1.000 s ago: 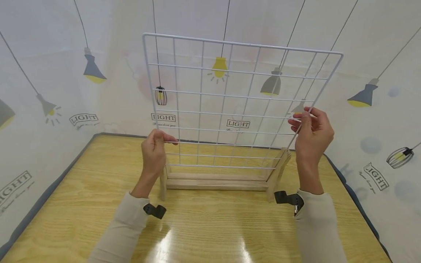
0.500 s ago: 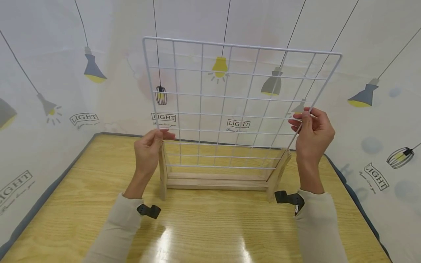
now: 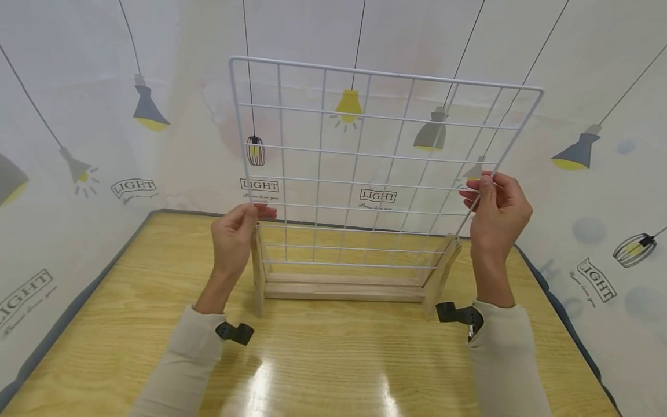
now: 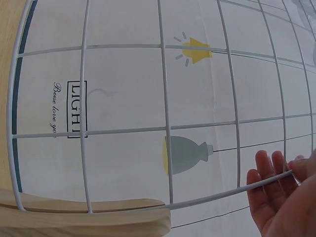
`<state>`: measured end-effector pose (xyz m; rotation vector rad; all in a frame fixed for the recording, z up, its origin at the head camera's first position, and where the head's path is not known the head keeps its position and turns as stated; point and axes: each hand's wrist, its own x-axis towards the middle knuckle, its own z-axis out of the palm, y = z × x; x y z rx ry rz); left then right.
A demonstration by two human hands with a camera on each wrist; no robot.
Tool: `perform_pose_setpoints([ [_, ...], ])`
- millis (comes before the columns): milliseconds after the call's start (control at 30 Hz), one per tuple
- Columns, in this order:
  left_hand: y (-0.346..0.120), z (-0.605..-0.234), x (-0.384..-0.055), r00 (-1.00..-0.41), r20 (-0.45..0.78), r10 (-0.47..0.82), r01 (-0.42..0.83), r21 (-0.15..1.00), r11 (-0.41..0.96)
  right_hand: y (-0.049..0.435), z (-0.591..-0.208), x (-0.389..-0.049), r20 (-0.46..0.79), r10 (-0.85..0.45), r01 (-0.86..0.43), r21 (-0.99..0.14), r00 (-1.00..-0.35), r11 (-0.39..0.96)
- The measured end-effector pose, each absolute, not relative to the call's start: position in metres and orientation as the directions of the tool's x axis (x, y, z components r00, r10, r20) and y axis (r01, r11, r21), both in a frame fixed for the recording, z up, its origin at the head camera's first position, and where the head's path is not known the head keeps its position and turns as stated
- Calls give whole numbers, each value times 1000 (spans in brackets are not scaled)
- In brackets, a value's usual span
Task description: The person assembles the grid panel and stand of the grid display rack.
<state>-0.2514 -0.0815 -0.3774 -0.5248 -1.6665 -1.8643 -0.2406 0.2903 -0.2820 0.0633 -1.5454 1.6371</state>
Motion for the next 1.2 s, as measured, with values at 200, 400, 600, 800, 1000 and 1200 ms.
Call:
perform_pose_setpoints([
  [200,-82,-377,-251,-753,641,-150,654,755,-59,291,-282,-241,563,535,-587,-796,-630,147],
  [400,-83,-376,-250,-754,641,-145,654,753,-70,292,-281,-241,564,533,-584,-797,-630,154],
  [600,-84,-375,-250,-762,631,-144,644,761,-75,293,-281,-242,564,536,-581,-798,-628,159],
  [800,-84,-375,-250,-767,625,-146,638,767,-67,292,-280,-242,571,536,-584,-794,-622,169],
  [1000,-85,-371,-250,-773,615,-155,628,776,-51,291,-279,-241,570,534,-571,-800,-625,185],
  [1200,-86,-368,-249,-768,621,-155,635,771,-53,291,-279,-240,546,541,-562,-813,-640,155],
])
